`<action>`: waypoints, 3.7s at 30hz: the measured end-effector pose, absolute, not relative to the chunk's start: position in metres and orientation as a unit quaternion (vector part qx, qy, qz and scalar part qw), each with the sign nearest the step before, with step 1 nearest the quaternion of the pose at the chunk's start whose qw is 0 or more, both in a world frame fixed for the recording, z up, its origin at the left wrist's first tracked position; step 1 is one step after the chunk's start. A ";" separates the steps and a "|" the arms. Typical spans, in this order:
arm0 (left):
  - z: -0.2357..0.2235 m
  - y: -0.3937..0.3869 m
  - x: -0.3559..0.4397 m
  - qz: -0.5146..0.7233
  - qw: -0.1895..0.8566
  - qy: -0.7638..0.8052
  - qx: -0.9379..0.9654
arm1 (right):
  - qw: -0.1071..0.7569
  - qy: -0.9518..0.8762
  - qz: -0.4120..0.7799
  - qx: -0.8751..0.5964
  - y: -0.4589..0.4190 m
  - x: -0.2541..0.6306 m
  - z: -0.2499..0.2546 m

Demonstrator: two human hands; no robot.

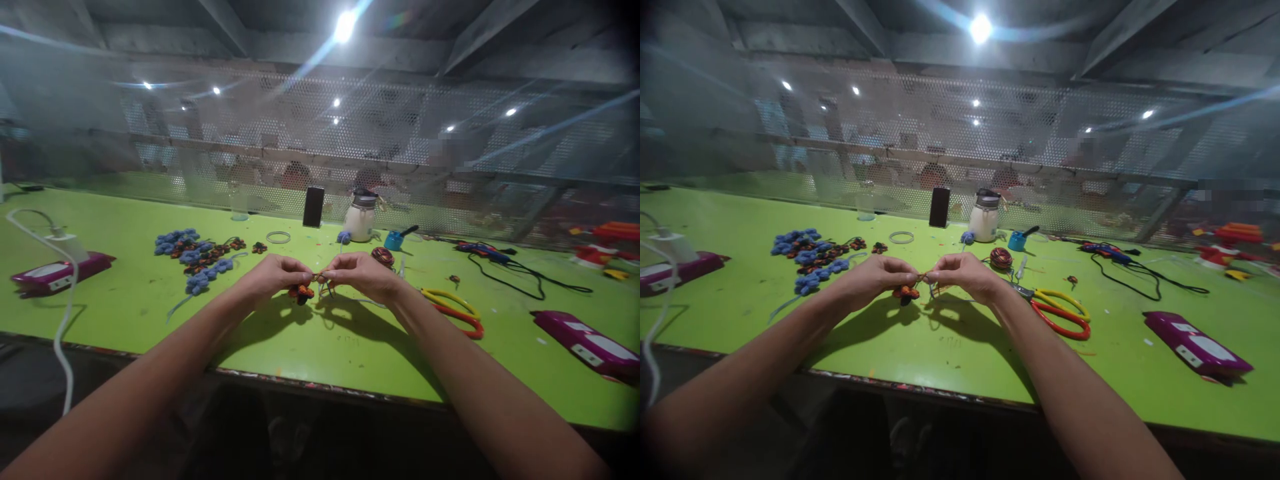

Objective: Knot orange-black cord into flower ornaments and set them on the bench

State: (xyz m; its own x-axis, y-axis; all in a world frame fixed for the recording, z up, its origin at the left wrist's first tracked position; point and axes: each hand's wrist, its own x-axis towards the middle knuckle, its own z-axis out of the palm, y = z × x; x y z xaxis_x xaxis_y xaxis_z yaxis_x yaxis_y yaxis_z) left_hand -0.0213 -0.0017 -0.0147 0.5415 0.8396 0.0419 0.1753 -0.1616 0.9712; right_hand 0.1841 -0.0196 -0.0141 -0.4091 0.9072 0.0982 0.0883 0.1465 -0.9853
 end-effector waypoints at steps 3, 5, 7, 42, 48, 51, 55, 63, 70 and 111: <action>-0.017 -0.001 -0.021 0.305 0.530 0.354 0.708 | 0.366 -0.656 0.539 -0.381 -0.021 0.187 -0.013; -0.019 0.001 -0.022 0.303 0.524 0.353 0.713 | 0.358 -0.660 0.531 -0.393 -0.021 0.187 -0.012; -0.022 0.002 -0.022 0.296 0.527 0.347 0.717 | 0.368 -0.660 0.512 -0.409 -0.022 0.188 -0.009; -0.017 -0.001 -0.020 0.353 0.683 0.236 0.595 | 0.341 -0.704 0.308 -0.543 -0.019 0.218 0.013; -0.023 -0.001 -0.016 0.295 0.578 0.309 0.695 | 0.423 -0.692 0.372 -0.451 -0.026 0.208 0.016; -0.026 -0.003 -0.011 0.244 0.525 0.321 0.750 | 0.422 -0.702 0.374 -0.434 -0.027 0.201 0.014; -0.028 -0.006 -0.007 0.182 0.491 0.305 0.795 | 0.398 -0.730 0.341 -0.438 -0.029 0.187 0.010; -0.023 -0.012 -0.006 0.121 0.575 0.274 0.761 | 0.363 -0.791 0.114 -0.479 -0.012 0.157 -0.011; -0.023 -0.006 -0.011 0.272 0.684 0.265 0.622 | 0.370 -0.764 0.236 -0.472 -0.026 0.173 -0.001; -0.028 0.002 -0.010 0.395 0.426 0.302 0.756 | 0.380 -0.722 0.274 -0.509 -0.032 0.155 -0.011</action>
State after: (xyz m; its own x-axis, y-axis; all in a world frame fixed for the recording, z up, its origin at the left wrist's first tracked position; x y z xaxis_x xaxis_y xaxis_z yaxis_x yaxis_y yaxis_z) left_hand -0.0099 0.0022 -0.0281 0.5051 0.7933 0.3399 0.1196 -0.4544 0.8827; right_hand 0.1554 -0.0316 -0.0111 -0.1920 0.9435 0.2699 0.5267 0.3311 -0.7829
